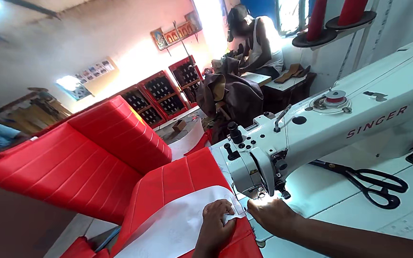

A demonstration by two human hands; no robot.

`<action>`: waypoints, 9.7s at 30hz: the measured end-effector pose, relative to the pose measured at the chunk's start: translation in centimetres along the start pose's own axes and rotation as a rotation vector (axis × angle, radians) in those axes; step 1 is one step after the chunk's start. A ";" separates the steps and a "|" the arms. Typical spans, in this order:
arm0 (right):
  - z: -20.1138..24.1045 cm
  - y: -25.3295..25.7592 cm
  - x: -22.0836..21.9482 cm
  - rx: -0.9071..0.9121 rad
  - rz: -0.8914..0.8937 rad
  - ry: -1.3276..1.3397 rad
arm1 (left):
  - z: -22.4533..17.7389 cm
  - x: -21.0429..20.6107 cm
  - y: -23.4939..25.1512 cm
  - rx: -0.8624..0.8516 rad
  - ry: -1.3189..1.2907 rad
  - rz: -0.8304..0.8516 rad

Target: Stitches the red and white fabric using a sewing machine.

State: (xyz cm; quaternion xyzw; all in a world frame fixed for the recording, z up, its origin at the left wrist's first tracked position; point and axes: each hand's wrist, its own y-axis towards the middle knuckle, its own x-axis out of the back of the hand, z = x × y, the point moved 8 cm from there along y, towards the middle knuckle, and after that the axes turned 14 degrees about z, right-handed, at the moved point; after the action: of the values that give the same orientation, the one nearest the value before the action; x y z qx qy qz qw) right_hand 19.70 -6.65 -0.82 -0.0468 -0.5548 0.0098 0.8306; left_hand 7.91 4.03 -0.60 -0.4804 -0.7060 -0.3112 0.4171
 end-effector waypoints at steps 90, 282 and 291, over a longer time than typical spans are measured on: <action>2.8 -2.5 -3.8 -0.382 0.640 1.303 | -0.5 0.2 0.1 -0.015 0.056 -0.137; 4.3 6.3 0.7 -0.365 0.385 0.162 | 3.7 2.1 -2.5 0.177 -0.831 -0.206; 4.1 8.7 3.3 -0.347 0.040 0.175 | 4.7 3.1 -4.0 0.296 -1.114 -0.582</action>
State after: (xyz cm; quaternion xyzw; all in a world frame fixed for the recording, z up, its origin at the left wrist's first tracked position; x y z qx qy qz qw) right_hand 17.54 2.51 3.04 -0.2012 -0.4726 -0.0736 0.8548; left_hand 2.26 7.88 -0.19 -0.2962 -0.9536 -0.0153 -0.0515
